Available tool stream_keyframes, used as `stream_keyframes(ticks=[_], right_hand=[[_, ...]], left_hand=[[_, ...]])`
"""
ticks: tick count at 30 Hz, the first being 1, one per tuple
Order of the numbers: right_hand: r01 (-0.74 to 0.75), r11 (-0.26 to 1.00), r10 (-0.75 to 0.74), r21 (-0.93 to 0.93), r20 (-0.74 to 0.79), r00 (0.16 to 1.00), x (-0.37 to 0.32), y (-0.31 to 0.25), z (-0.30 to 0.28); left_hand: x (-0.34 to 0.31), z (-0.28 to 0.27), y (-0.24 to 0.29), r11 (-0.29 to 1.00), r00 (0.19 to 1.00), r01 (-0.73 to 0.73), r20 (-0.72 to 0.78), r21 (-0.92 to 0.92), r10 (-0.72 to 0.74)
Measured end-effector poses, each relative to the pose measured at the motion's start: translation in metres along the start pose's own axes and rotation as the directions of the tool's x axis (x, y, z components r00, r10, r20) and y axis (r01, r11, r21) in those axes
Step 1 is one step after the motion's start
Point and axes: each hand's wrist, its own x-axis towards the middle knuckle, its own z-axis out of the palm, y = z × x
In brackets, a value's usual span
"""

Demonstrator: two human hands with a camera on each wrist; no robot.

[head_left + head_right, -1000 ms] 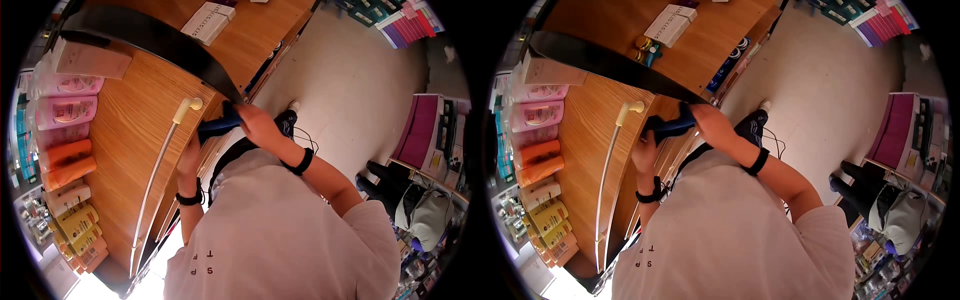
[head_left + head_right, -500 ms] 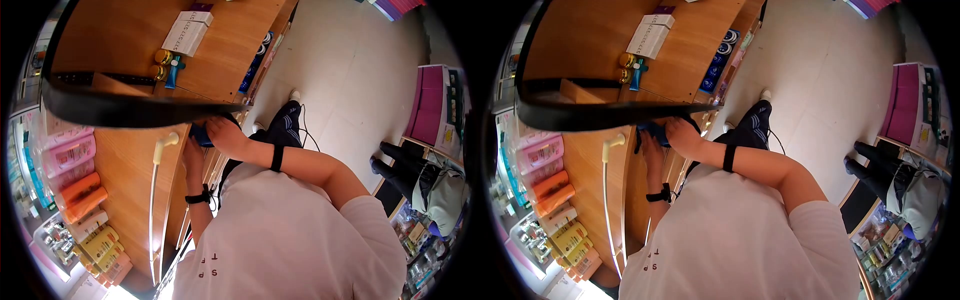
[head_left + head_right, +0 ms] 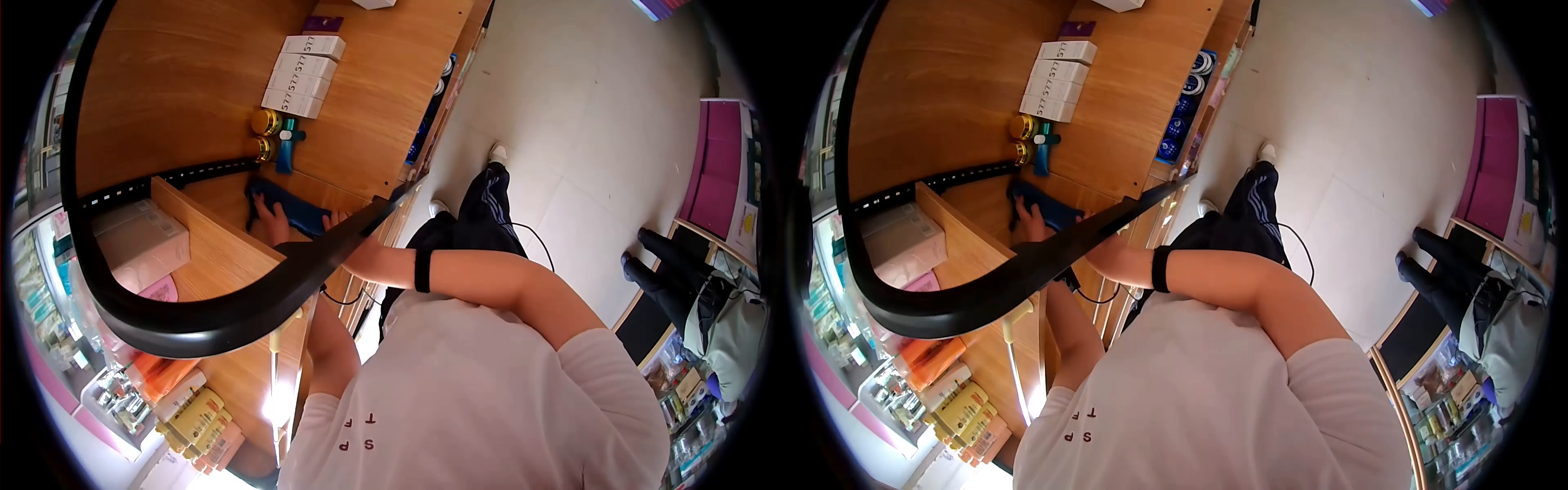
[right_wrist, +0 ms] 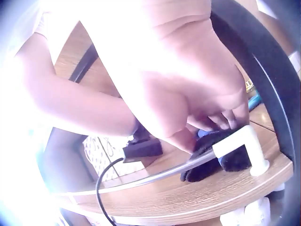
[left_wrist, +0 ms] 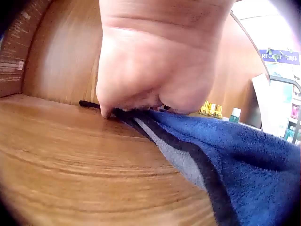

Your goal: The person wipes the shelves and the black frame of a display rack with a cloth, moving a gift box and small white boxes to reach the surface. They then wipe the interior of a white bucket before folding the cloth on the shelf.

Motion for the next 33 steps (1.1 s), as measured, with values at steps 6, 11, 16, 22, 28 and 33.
stream_keyframes(ticks=[6, 11, 16, 22, 28, 33], right_hand=[[-0.016, 0.959, 0.005, -0.284, -0.038, 0.999, -0.004, -0.007, 0.018], [0.022, 0.928, -0.014, -0.373, 0.023, 1.0, 0.003, -0.01, 0.02], [0.125, 0.844, -0.161, -0.521, -0.024, 0.987, 0.01, 0.001, 0.021], [0.022, 0.908, -0.095, -0.419, -0.154, 0.983, 0.013, -0.005, 0.029], [0.017, 1.0, -0.019, -0.011, -0.266, 0.964, 0.013, 0.006, 0.062], [0.005, 0.97, -0.042, -0.242, -0.148, 0.988, 0.023, 0.003, 0.1]], left_hand=[[0.015, -0.008, 0.033, 0.997, 0.993, 0.032, 0.117, -0.068, -0.024], [0.02, -0.006, 0.031, 1.0, 0.994, 0.012, 0.108, -0.028, -0.009], [0.023, -0.012, 0.045, 0.994, 0.995, -0.031, 0.095, 0.102, 0.021], [0.02, -0.021, 0.096, 0.91, 0.99, -0.115, 0.121, 0.399, 0.072], [0.014, 0.006, 0.07, 0.86, 0.995, -0.095, 0.019, 0.502, 0.099], [0.024, 0.004, 0.084, 0.803, 0.991, 0.032, 0.085, 0.595, -0.102]])
